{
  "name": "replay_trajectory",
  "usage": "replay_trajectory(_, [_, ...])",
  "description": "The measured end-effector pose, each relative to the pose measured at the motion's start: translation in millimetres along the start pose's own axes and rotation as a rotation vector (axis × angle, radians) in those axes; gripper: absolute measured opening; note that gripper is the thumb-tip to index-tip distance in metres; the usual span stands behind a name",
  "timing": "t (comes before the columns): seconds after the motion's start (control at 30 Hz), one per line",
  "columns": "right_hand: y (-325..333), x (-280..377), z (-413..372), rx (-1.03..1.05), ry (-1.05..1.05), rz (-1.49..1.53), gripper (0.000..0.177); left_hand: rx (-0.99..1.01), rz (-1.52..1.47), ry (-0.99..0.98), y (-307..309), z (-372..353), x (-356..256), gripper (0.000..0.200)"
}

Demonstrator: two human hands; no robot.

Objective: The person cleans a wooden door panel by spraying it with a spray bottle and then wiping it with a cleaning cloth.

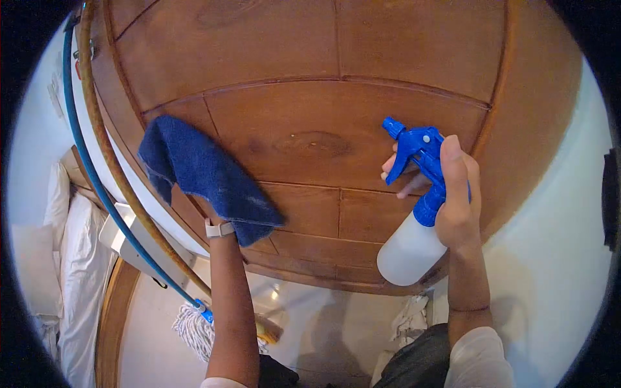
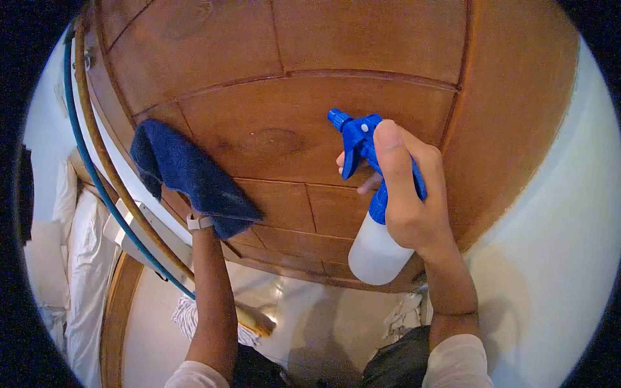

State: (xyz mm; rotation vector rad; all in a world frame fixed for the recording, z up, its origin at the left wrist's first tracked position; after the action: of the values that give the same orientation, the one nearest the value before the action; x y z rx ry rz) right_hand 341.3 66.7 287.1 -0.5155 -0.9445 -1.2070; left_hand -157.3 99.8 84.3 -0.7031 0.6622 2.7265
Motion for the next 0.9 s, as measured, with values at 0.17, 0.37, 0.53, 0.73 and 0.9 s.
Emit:
replay_trajectory(0.17, [-0.6,1.4,0.3,0.023,0.017,-0.002,0.054,0.025,0.006,0.042,-0.9,-8.7,13.2,0.077])
replay_trajectory(0.37, [-4.8,13.9,-3.5,0.001,0.053,-0.008,0.050,-0.063,0.076,-0.076,19.5,-5.6,-38.1,0.078])
replay_trajectory(0.53, [-13.0,14.0,-8.1,-0.027,0.052,0.037,0.048,-0.005,-0.078,-0.437,-2.6,-33.2,-209.7,0.079])
replay_trajectory(0.73, [9.0,37.1,-23.4,-0.212,0.110,-0.022,0.070,0.167,-0.262,-0.727,-21.7,-75.4,-361.2,0.080])
replay_trajectory(0.9, [9.9,46.5,-37.9,-0.222,0.100,-0.002,0.072,0.143,-0.093,-0.689,-11.2,-44.8,-282.0,0.078])
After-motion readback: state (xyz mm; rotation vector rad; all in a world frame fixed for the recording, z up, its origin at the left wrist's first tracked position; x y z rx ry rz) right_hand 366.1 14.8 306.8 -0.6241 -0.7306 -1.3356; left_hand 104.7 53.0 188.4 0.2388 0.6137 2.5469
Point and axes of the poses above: each hand's wrist, its own z-axis towards the middle knuckle, its own y-axis out of the back of the hand, x = y × z, the point moved 9 cm from there along z, towards the middle knuckle, and after that the axes turned 7 degrees about -y, right-handed, at the moved point
